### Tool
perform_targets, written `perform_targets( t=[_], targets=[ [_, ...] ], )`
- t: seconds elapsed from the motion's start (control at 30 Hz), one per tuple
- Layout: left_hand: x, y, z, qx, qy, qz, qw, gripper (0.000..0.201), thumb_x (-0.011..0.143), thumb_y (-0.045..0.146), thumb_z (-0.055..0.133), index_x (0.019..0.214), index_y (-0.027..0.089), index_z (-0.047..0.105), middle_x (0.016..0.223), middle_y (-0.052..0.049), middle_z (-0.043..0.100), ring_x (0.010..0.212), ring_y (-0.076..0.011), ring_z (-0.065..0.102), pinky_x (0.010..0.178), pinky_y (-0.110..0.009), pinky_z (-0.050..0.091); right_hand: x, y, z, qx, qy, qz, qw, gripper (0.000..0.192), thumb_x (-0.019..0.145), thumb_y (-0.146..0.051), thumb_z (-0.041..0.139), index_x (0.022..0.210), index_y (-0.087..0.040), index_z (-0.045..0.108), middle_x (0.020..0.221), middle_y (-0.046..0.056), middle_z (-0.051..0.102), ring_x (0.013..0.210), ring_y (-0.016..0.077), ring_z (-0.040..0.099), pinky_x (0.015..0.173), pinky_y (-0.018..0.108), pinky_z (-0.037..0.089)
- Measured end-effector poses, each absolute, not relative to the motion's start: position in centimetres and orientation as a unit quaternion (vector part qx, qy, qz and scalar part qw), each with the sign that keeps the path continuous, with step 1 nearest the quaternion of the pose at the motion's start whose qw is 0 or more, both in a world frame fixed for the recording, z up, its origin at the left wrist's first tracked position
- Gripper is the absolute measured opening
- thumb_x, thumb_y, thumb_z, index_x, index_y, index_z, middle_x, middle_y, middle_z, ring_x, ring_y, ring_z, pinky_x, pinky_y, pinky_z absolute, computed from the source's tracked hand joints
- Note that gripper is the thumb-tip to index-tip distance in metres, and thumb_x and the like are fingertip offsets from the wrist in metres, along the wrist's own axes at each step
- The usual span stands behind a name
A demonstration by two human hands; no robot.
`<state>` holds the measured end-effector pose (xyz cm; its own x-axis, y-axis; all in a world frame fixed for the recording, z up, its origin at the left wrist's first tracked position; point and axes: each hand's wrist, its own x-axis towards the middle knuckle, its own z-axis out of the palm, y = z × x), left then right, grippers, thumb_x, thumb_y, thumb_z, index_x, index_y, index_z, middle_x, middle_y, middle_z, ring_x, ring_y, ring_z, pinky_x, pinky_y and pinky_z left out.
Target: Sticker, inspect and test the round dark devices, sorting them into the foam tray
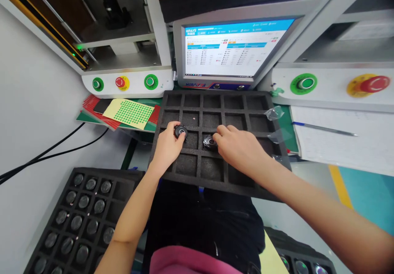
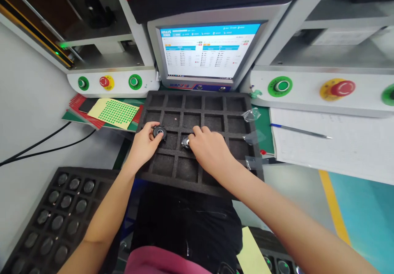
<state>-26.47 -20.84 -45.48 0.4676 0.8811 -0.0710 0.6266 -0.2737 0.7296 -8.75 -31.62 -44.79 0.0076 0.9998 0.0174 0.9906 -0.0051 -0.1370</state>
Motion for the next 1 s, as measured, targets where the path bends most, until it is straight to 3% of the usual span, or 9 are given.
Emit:
perform_targets(
  t=[0.17,0.33,0.53,0.77,0.9,1.0],
  targets=[
    [-26.1,-20.0,-45.8,0.79,0.473,0.162,0.356,0.03,0.087,0.013,0.06,0.116,0.015,0.06,0.074,0.0,0.062,0.063,-0.016,0.057,0.067,-0.027,0.043,-8.1,-30.8,-43.9,-0.682,-0.719,0.082,0.101,0.02,0.082,-0.001,0.057,0.068,-0.015,0.063,0.081,0.01,0.067,0.08,0.0227,0.062,0.058,0.029,0.041],
    [-26.2,-19.5,-45.9,0.787,0.469,0.157,0.369,0.029,0.086,0.013,0.062,0.114,0.014,0.061,0.068,0.003,0.058,0.06,-0.0143,0.054,0.064,-0.025,0.041,-4.9,-31.2,-43.6,-0.69,-0.686,0.115,0.201,0.01,0.08,-0.011,0.062,0.073,-0.02,0.063,0.09,0.0,0.072,0.082,0.0147,0.067,0.077,0.023,0.053],
    [-26.1,-19.3,-45.5,0.784,0.467,0.157,0.379,0.025,0.085,0.015,0.062,0.11,0.016,0.063,0.065,0.004,0.055,0.06,-0.015,0.053,0.063,-0.025,0.04,4.1,-31.5,-42.5,-0.827,-0.516,-0.013,0.224,0.009,0.089,-0.024,0.062,0.084,-0.017,0.066,0.092,0.005,0.071,0.088,0.0197,0.067,0.089,0.039,0.052],
    [-26.3,-19.1,-45.1,0.782,0.466,0.151,0.386,0.023,0.084,0.016,0.06,0.107,0.015,0.066,0.058,0.005,0.049,0.056,-0.0155,0.05,0.058,-0.025,0.038,8.3,-30.5,-43.7,-0.88,-0.421,-0.078,0.204,0.026,0.097,-0.042,0.057,0.092,-0.018,0.066,0.098,0.006,0.069,0.094,0.0198,0.064,0.091,0.041,0.051],
    [-26.4,-18.9,-45.3,0.781,0.466,0.146,0.39,0.024,0.085,0.018,0.059,0.108,0.016,0.066,0.058,0.005,0.048,0.056,-0.0153,0.048,0.057,-0.024,0.038,7.5,-30.4,-43.7,-0.859,-0.435,-0.094,0.252,0.02,0.095,-0.038,0.055,0.093,-0.022,0.065,0.098,0.008,0.07,0.097,0.0248,0.064,0.093,0.048,0.05],
    [-26.4,-18.7,-45.4,0.78,0.464,0.141,0.396,0.025,0.085,0.02,0.058,0.109,0.016,0.066,0.061,0.004,0.05,0.058,-0.0152,0.048,0.057,-0.024,0.038,6.0,-31.9,-43.3,-0.825,-0.48,-0.081,0.288,0.01,0.09,-0.028,0.056,0.083,-0.026,0.063,0.102,0.006,0.071,0.083,0.0237,0.067,0.084,0.048,0.054]
  ],
)
